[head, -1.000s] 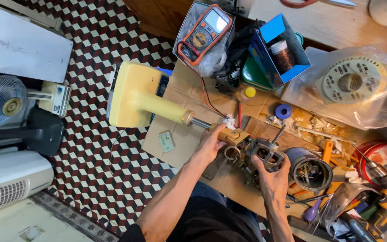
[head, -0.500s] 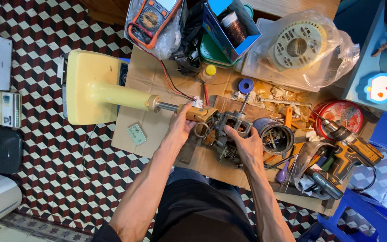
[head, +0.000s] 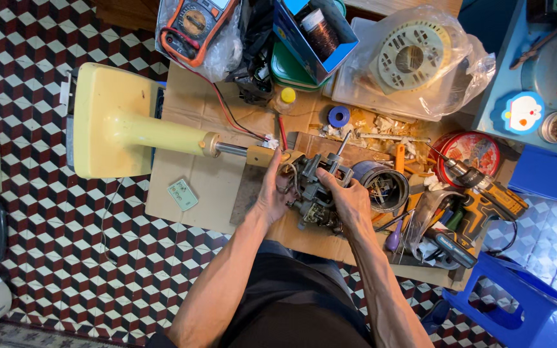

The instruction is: The person disassembles a small electrical motor, removes the rotor, and uses a cordless drill to work on the stator. They then reassemble the motor components and use pliers to adjust internal parts.

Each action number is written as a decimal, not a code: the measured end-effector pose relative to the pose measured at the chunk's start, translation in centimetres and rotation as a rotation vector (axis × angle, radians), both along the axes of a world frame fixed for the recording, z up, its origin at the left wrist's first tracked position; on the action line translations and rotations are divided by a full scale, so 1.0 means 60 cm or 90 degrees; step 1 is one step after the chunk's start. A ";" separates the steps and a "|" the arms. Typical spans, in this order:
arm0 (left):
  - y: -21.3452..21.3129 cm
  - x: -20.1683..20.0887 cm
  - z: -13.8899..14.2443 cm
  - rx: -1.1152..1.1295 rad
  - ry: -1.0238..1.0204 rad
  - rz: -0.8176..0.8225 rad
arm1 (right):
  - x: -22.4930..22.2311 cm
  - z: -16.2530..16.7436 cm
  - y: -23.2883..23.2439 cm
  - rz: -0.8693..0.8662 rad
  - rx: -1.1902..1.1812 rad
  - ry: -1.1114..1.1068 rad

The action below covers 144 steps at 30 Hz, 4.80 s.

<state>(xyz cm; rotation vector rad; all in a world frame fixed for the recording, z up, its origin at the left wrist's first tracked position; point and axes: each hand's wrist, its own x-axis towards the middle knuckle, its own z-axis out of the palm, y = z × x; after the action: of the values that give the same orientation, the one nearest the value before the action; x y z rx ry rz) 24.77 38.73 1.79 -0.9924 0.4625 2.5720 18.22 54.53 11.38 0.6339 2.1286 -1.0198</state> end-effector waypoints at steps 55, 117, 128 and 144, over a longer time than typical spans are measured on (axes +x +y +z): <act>0.052 -0.006 0.016 -0.223 -0.073 -0.030 | 0.060 -0.053 0.067 -0.068 -0.230 0.231; -0.007 0.063 0.147 -0.777 0.287 -0.158 | 0.370 0.107 0.499 -0.468 -0.514 0.410; -0.048 -0.076 0.080 -0.804 0.454 -0.640 | 0.563 0.041 0.057 -0.691 -0.757 0.420; -0.028 -0.062 0.084 -0.935 0.417 -0.602 | 0.591 0.095 -0.179 -1.000 -0.609 0.450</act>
<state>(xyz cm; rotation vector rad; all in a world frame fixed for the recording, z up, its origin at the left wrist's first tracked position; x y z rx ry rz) 21.04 37.05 6.85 0.0130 2.4012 1.2974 53.66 43.80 17.07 1.5527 0.8577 -3.1102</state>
